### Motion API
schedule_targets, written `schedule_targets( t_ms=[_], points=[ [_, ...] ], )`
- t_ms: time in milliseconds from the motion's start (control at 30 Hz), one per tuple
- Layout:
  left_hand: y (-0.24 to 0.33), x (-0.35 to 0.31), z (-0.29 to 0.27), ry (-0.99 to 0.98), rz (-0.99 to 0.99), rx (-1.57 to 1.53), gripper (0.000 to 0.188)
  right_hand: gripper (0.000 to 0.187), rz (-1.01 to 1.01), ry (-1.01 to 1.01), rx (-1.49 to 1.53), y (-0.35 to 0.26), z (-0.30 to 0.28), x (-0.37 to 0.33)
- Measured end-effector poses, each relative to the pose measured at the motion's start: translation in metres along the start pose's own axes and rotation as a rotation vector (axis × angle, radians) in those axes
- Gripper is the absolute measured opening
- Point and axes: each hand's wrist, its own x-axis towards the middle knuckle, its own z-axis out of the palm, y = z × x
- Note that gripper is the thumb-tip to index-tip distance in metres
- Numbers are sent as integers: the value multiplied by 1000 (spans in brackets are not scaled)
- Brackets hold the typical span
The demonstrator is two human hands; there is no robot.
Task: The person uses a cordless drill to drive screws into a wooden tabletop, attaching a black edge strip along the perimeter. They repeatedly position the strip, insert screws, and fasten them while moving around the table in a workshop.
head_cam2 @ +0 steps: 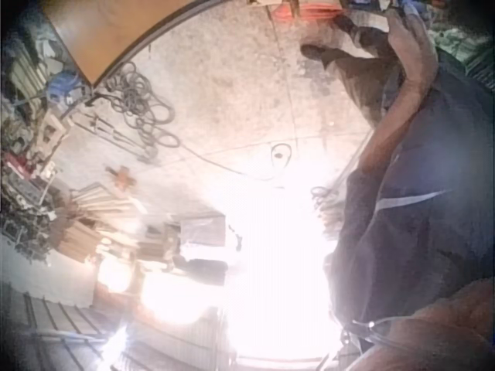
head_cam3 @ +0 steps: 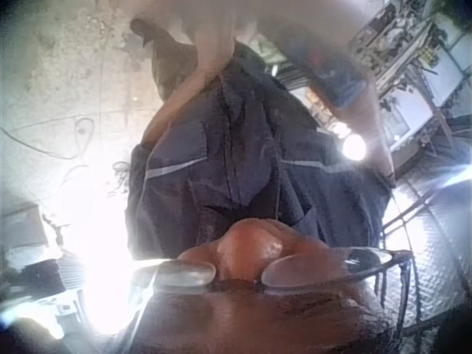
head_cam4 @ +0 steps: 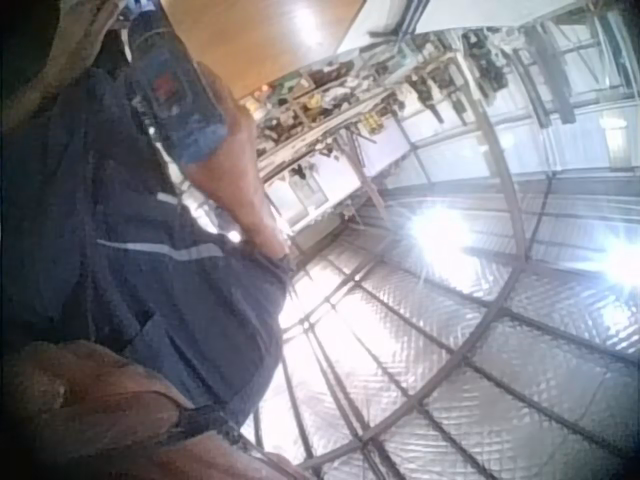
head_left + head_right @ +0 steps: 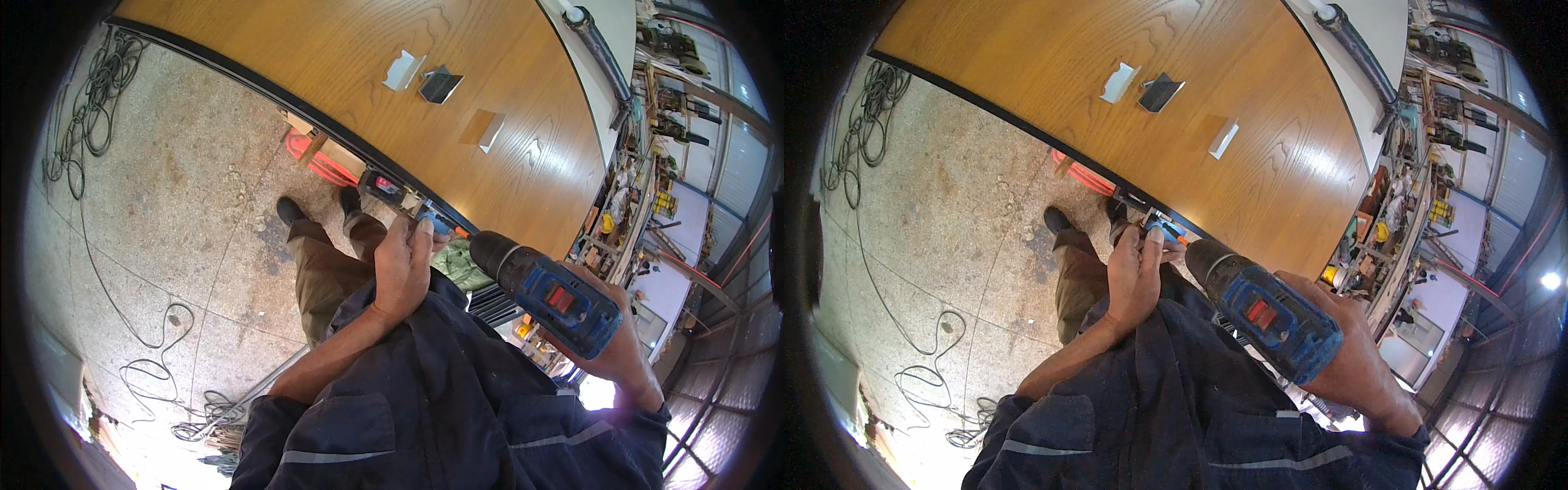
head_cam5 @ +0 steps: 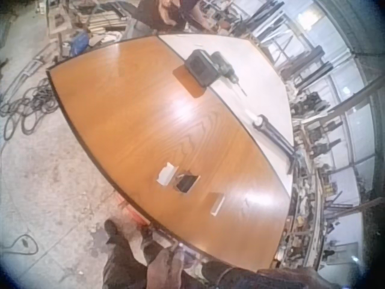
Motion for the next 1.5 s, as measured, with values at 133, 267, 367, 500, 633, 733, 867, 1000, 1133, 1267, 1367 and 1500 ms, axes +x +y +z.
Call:
schedule_targets(
  t_ms=[133,267,367,500,633,733,867,1000,1133,1267,1367,1500],
  points=[
    [5,-1,2,18,-19,-13,30,62,-30,-1,-12,3,0,-1],
    [2,-1,2,21,-27,16,30,61,-33,10,-2,5,3,-2],
    [3,-1,3,34,-15,27,30,60,80,-33,37,6,1,-3],
    [10,-1,4,73,1,19,28,66,-35,-7,-111,7,0,-2],
    [9,4,-1,85,5,30,28,65,-66,8,-87,2,3,3],
    [9,2,1,57,-22,-7,29,63,-48,4,-73,3,3,1],
    [12,-1,1,39,-38,-37,29,65,-65,35,-89,3,5,-2],
    [8,-2,-1,24,-27,33,27,59,37,-2,-49,-4,6,-5],
    [1,-2,-3,-4,-18,22,25,58,-5,17,-49,-4,7,-7],
    [-3,-1,0,-18,-54,2,25,58,21,44,-7,-4,11,-9],
    [3,-2,4,0,-63,-23,26,59,-14,48,-24,-1,10,-10],
    [4,-3,1,30,-51,27,26,63,-10,43,-59,0,11,-11]
  ],
)
